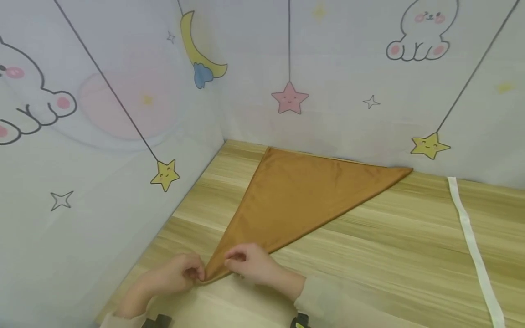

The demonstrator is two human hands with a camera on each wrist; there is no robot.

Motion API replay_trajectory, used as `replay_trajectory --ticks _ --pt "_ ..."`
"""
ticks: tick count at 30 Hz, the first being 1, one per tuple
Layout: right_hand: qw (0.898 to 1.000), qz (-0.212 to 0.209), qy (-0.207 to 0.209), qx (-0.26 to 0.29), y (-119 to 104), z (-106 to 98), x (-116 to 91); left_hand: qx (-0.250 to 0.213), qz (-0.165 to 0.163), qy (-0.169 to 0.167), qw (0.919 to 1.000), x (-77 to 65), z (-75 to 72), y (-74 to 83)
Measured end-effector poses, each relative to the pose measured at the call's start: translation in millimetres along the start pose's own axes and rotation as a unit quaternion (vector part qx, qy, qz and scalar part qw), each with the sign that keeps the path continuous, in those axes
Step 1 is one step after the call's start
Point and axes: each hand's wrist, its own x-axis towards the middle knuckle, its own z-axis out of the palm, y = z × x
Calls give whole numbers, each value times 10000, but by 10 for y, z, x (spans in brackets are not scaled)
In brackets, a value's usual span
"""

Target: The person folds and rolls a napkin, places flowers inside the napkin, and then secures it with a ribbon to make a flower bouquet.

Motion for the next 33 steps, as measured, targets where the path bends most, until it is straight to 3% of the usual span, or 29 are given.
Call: replay_trajectory --ticks 6,10,18,25,28,33 --pt "9951 -573 -450 -670 -103 326 -1 -213 500 22 9985 -41 -35 -18" --pt "9927 -610 -504 -911 -124 461 4 -250 471 -73 9986 -46 -63 -29" --pt "9970 -316 -265 -652 -108 502 18 -298 388 -268 9984 -21 -54 -51" --pt "9968 -385 -80 -699 -113 508 0 -354 909 -98 9952 -14 -1 -90" --pt "9973 -296 -10 -673 -120 504 -8 -347 908 -36 9953 4 9 -87" --pt "9973 -160 133 -706 -134 495 1 -341 419 -234 9983 41 -18 -39"
